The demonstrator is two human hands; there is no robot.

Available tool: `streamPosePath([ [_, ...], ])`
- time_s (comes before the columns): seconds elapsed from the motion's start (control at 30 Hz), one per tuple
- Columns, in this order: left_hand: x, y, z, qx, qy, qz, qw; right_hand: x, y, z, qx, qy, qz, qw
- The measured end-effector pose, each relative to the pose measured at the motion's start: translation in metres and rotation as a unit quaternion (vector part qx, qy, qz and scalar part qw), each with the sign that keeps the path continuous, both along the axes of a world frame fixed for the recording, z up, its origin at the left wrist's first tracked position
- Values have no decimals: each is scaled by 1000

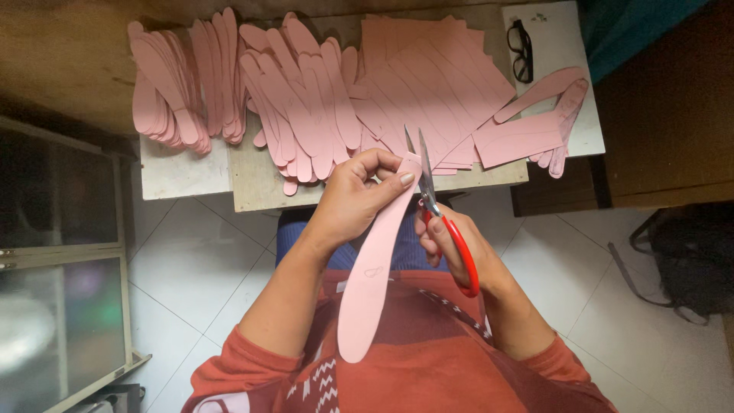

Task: The person uses red-handled scissors to cut elongated oval shapes from pink paper sheets. The person holds the paper with the left hand and cuts along drawn outlines, placing finished pieces on a nearby table.

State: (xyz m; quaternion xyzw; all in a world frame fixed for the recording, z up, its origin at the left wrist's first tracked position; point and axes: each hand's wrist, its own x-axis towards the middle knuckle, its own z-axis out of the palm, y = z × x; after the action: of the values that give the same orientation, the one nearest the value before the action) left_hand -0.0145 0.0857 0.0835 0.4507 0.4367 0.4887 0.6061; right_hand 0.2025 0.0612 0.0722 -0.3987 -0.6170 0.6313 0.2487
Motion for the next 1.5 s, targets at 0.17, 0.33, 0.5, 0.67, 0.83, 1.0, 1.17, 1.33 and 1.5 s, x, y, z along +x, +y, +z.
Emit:
streamPosePath([
  [0.17,-7,-1,9,-34,42,-29,998,0,2,9,39,-15,37,998],
  [0.33,-7,-5,18,-49,30,-72,996,-2,0,9,105,-11,55,993],
  [0.5,-8,-5,21,-40,41,-81,995,-5,-9,2,76,40,39,996],
  [0.67,-15,-6,20,-48,80,-107,990,4,-11,5,41,12,45,998],
  [0.83,-23,-6,19,-38,83,-143,986,15,-10,13,15,-44,69,997],
  [1.0,-32,-5,15,-48,84,-183,978,22,-10,17,1,-90,87,992],
  [1.17,-38,1,-5,-41,36,-206,977,24,-12,15,-27,-72,67,995],
  [1.33,-2,-7,-23,-20,-172,-60,983,-3,-20,-3,-29,81,-43,995],
  [1.5,38,-26,-22,-31,-141,119,982,-25,-36,-25,-103,130,-108,980],
])
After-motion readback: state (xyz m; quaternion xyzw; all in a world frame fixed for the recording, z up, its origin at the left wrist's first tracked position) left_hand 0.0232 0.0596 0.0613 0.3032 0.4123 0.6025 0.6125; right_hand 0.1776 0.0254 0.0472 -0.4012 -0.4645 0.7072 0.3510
